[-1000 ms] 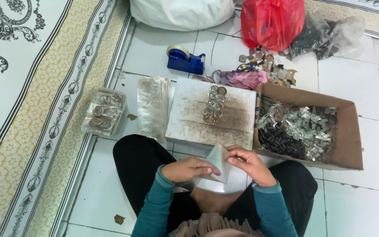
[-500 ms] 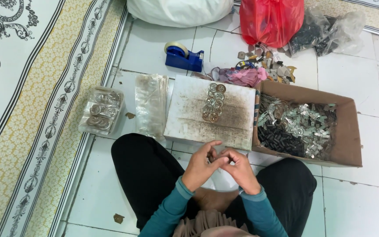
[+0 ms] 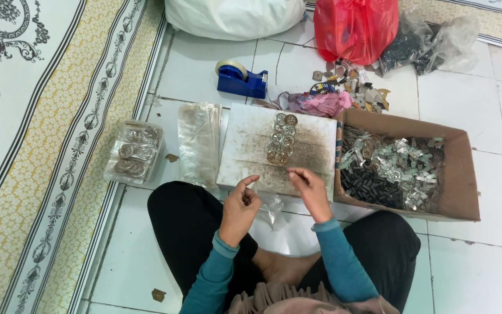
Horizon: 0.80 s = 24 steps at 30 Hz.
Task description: Sorting small metal decorative items from a cardboard box and placing them into individual plastic bags for packaging.
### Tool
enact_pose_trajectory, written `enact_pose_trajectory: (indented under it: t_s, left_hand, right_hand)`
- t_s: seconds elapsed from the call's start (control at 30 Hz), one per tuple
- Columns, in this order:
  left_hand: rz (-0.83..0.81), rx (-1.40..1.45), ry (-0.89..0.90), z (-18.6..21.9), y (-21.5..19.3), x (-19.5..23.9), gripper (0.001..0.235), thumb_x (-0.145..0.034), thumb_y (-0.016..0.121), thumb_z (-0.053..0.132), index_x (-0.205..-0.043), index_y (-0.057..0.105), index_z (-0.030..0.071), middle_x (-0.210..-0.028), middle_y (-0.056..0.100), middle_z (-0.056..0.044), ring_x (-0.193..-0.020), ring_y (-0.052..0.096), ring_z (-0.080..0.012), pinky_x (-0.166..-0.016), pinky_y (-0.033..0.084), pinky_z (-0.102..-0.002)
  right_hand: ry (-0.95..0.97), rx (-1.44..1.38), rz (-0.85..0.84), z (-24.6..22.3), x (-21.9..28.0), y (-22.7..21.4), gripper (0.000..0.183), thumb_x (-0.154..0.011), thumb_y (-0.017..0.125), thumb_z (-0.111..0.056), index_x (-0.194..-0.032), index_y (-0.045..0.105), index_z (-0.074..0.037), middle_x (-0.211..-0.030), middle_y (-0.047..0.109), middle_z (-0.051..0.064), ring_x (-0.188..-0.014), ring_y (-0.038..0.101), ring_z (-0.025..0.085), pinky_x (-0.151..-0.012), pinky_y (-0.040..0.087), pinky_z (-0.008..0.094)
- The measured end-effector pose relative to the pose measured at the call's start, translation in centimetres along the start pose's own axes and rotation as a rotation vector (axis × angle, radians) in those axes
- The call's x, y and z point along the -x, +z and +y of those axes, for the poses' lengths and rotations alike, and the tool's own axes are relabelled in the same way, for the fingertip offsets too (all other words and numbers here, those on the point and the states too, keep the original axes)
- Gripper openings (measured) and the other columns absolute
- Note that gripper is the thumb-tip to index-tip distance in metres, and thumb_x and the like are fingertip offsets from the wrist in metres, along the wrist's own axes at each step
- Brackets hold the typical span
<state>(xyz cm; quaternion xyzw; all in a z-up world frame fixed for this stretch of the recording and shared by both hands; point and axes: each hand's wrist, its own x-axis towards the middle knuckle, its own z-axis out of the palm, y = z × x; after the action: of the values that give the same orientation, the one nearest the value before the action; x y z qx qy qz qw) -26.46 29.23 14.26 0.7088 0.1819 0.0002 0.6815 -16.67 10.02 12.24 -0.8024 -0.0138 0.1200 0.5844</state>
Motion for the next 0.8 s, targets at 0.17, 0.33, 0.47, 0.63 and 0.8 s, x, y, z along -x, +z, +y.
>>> enact_pose_trajectory:
  t_s: [0.17,0.33,0.47,0.63,0.8]
  left_hand:
    - [0.028,-0.012,0.007,1.4,-0.4,0.8,0.050,-0.089,0.057,0.000,-0.137,0.064,0.006,-0.079,0.058,-0.006,-0.071,0.052,-0.0144,-0.065,0.049,-0.030]
    - [0.056,0.000,0.026,1.0,-0.6,0.7,0.048,-0.088,0.058,0.000,-0.135,0.066,0.007,-0.076,0.058,-0.006,-0.069,0.052,-0.0139,-0.063,0.049,-0.030]
    - [0.060,0.022,0.041,0.6,-0.3,0.4,0.045,-0.088,0.060,0.002,-0.132,0.068,0.007,-0.076,0.060,-0.006,-0.068,0.053,-0.0132,-0.062,0.049,-0.030]
    - [0.075,0.031,0.025,1.1,-0.4,0.0,0.042,-0.090,0.061,0.003,-0.131,0.068,0.007,-0.077,0.061,-0.006,-0.068,0.054,-0.0129,-0.062,0.049,-0.029]
    - [0.100,0.060,0.041,1.0,0.0,-0.7,0.041,-0.092,0.060,0.003,-0.132,0.067,0.005,-0.078,0.062,-0.007,-0.068,0.055,-0.0127,-0.062,0.050,-0.030]
  right_hand:
    - [-0.388,0.679,0.071,3.3,-6.3,2.7,0.031,-0.101,0.067,-0.022,-0.130,0.071,-0.013,-0.106,0.061,0.014,-0.101,0.061,0.034,-0.084,0.052,0.044]
    - [-0.389,0.975,0.028,4.4,-8.5,4.2,0.033,-0.097,0.068,-0.023,-0.129,0.070,-0.017,-0.116,0.054,0.007,-0.110,0.053,0.030,-0.086,0.046,0.043]
    - [-0.274,0.938,-0.051,4.8,-10.1,3.7,0.035,-0.092,0.074,-0.027,-0.126,0.067,-0.021,-0.123,0.056,0.006,-0.118,0.049,0.031,-0.093,0.042,0.045]
    - [-0.326,0.797,-0.060,5.4,-10.0,3.5,0.035,-0.083,0.082,-0.021,-0.113,0.064,-0.020,-0.108,0.063,0.005,-0.113,0.058,0.033,-0.093,0.046,0.049]
    - [-0.127,0.058,0.091,1.0,-4.9,2.7,0.034,-0.079,0.088,-0.015,-0.109,0.073,-0.013,-0.089,0.070,0.012,-0.091,0.071,0.024,-0.084,0.056,0.039]
